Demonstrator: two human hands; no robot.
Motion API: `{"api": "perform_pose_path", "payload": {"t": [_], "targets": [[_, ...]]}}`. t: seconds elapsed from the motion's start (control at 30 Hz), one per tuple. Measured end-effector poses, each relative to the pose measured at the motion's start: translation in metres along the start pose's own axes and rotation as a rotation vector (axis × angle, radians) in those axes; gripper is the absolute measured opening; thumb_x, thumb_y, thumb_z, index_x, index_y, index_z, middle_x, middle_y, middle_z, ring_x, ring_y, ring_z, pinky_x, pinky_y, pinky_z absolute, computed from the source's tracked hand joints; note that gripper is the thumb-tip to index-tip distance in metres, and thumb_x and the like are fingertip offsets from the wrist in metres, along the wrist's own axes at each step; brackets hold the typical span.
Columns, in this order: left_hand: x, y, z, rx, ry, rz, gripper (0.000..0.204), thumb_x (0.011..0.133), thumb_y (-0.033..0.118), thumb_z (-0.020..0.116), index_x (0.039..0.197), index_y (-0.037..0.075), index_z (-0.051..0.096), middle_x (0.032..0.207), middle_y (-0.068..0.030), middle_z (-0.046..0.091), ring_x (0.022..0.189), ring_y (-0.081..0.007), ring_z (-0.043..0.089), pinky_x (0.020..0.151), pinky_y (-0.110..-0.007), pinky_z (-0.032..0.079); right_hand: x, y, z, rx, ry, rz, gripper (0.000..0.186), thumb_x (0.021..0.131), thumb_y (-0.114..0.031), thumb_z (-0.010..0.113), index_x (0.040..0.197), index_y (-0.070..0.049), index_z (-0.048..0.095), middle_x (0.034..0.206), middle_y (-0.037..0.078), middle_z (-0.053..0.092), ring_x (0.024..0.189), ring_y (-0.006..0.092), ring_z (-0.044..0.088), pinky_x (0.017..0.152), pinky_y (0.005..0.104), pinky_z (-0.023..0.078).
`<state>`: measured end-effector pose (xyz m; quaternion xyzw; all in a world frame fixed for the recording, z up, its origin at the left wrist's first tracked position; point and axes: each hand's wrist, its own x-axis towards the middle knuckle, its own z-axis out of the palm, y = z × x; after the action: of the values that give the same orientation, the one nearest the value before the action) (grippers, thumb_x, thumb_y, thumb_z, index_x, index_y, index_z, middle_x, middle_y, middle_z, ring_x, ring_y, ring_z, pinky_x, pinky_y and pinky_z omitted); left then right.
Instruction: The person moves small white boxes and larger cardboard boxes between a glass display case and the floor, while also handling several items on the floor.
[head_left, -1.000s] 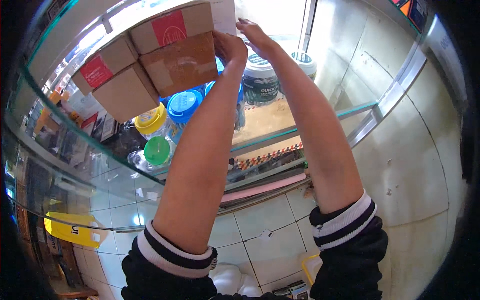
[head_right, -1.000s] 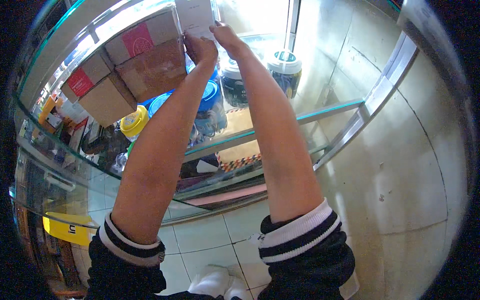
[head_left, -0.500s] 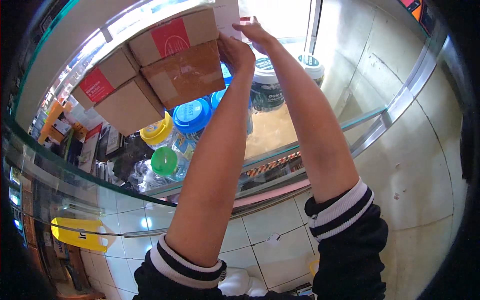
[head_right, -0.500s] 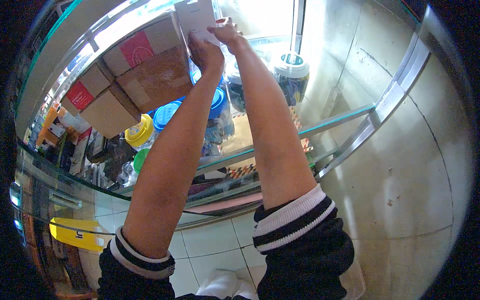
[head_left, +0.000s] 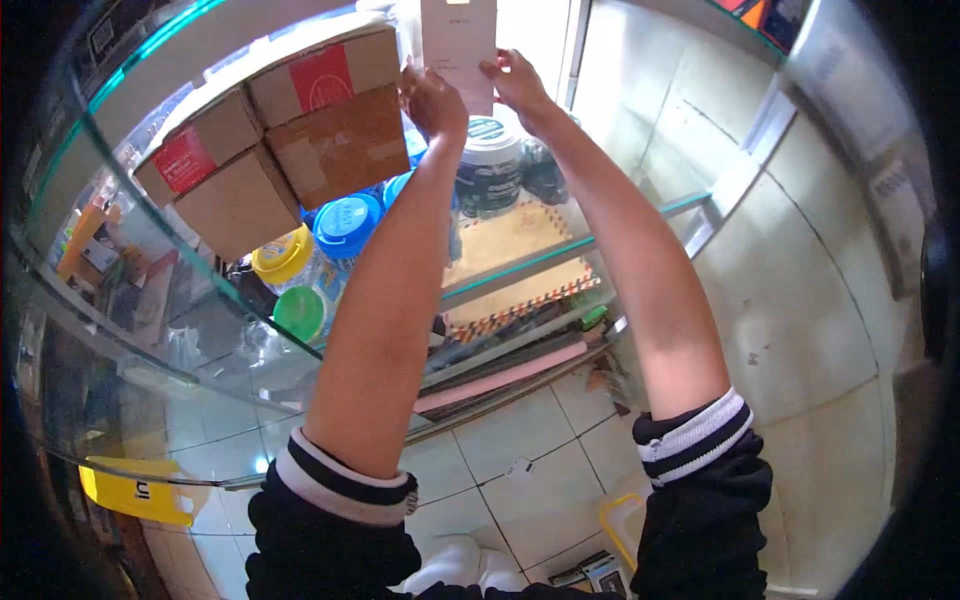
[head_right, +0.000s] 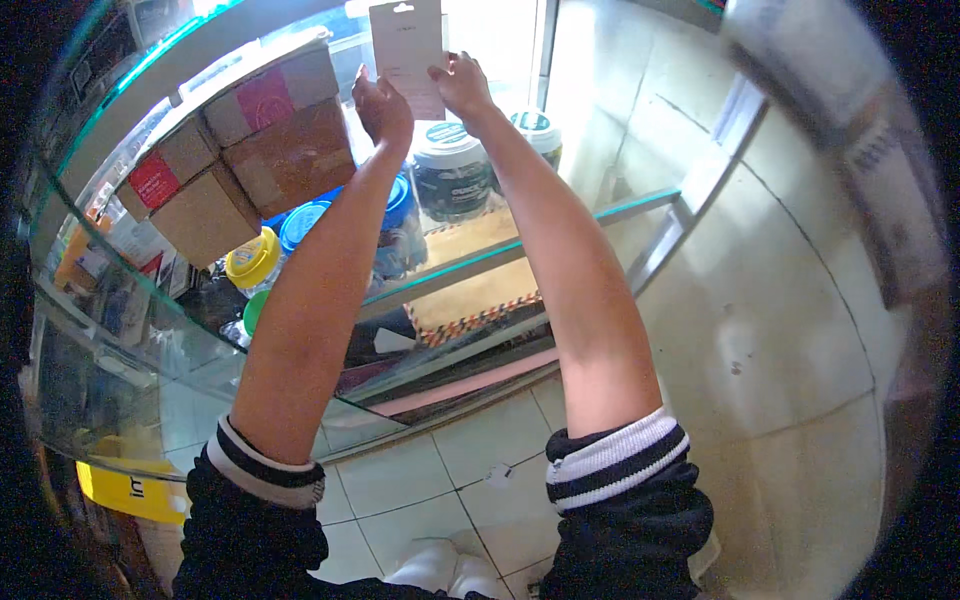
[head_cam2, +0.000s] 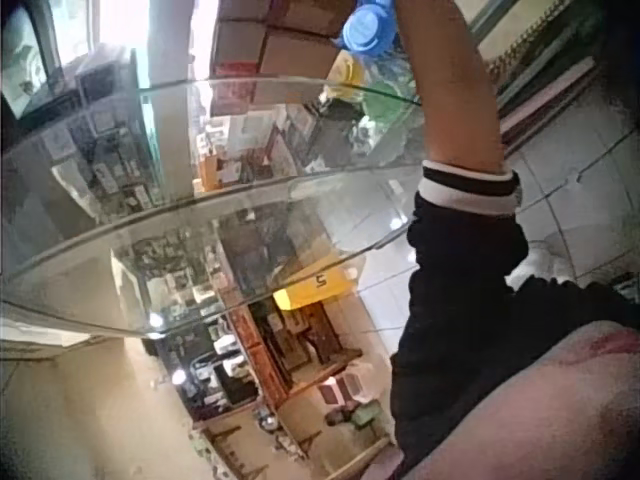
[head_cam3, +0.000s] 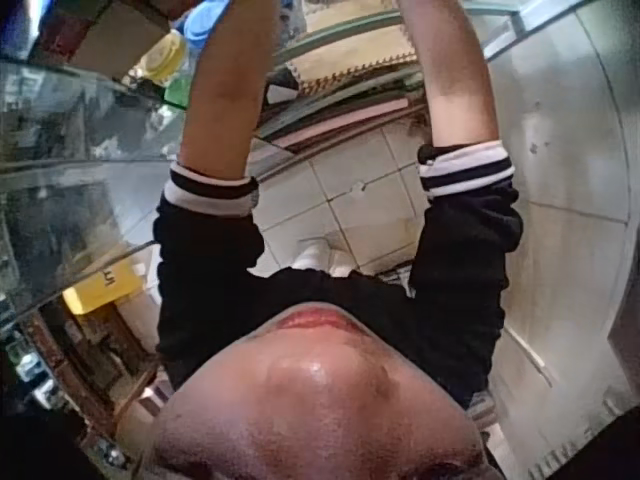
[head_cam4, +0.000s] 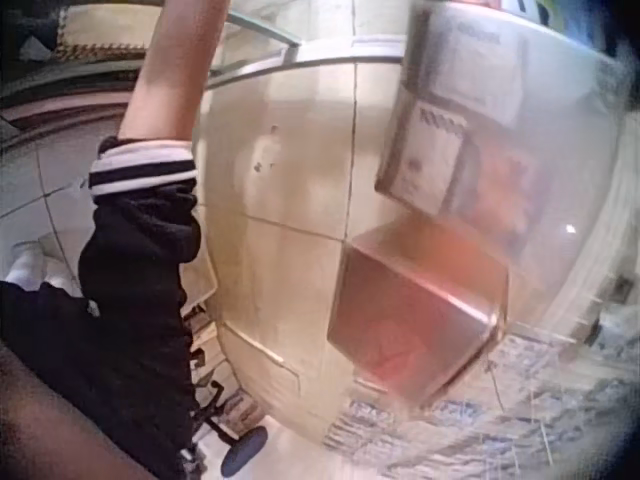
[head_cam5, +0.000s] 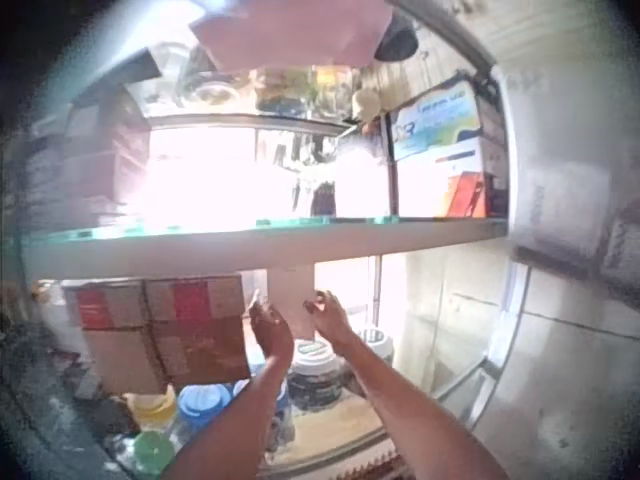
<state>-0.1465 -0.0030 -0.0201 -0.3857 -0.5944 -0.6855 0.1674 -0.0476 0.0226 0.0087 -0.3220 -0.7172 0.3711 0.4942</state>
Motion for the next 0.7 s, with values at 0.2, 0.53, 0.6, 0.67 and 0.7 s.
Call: {"api": "perform_pose_path", "payload": {"t": [0.2,0.53,0.6,0.67,0.7], "targets": [[-0.035,0.063,-0.007,-0.154,-0.216,-0.140,0.033,0.088,0.026,0.032,0.105,0.005,0.051,0.102,-0.0174,0.054,0.090,-0.0366,0.054,0.077,-0.045,0.041,-0.040,-0.012,-0.057,0.072,0.175,0.015,0.039,0.081,-0.018,0.054,0.111,0.005,0.045,0.108,0.018,0.052,0.097,0.0248,0.053,0.083,0.0322,0.041],[-0.094,0.137,-0.091,-0.161,-0.321,0.046,0.031,0.090,0.027,0.033,0.107,0.009,0.052,0.094,-0.0175,0.053,0.081,-0.0371,0.054,0.067,-0.045,0.044,-0.168,-0.068,-0.103,0.181,0.198,0.178,0.045,0.084,-0.028,0.052,0.119,-0.003,0.039,0.111,0.012,0.049,0.093,0.0195,0.053,0.074,0.0336,0.047],[-0.107,0.142,-0.112,-0.247,-0.415,0.063,0.030,0.089,0.023,0.037,0.112,0.007,0.049,0.096,-0.0187,0.051,0.081,-0.0368,0.054,0.067,-0.044,0.044,-0.198,-0.076,-0.107,0.192,0.206,0.181,0.046,0.084,-0.029,0.052,0.120,-0.003,0.039,0.112,0.012,0.048,0.092,0.0192,0.052,0.074,0.0327,0.047],[-0.121,0.141,-0.131,-0.316,-0.454,0.104,0.030,0.089,0.022,0.040,0.113,0.005,0.047,0.096,-0.0177,0.051,0.082,-0.0337,0.054,0.068,-0.041,0.045,-0.235,-0.086,-0.110,0.182,0.220,0.252,0.048,0.083,-0.036,0.053,0.120,-0.008,0.040,0.108,0.006,0.047,0.099,0.0179,0.047,0.080,0.0377,0.040],[-0.128,0.141,-0.139,-0.381,-0.502,0.139,0.032,0.088,0.020,0.043,0.115,0.004,0.046,0.096,-0.0167,0.052,0.082,-0.0307,0.055,0.068,-0.039,0.046,-0.249,-0.088,-0.114,0.184,0.229,0.244,0.048,0.083,-0.036,0.053,0.120,-0.008,0.040,0.108,0.006,0.047,0.099,0.0179,0.047,0.080,0.0377,0.040]]}}
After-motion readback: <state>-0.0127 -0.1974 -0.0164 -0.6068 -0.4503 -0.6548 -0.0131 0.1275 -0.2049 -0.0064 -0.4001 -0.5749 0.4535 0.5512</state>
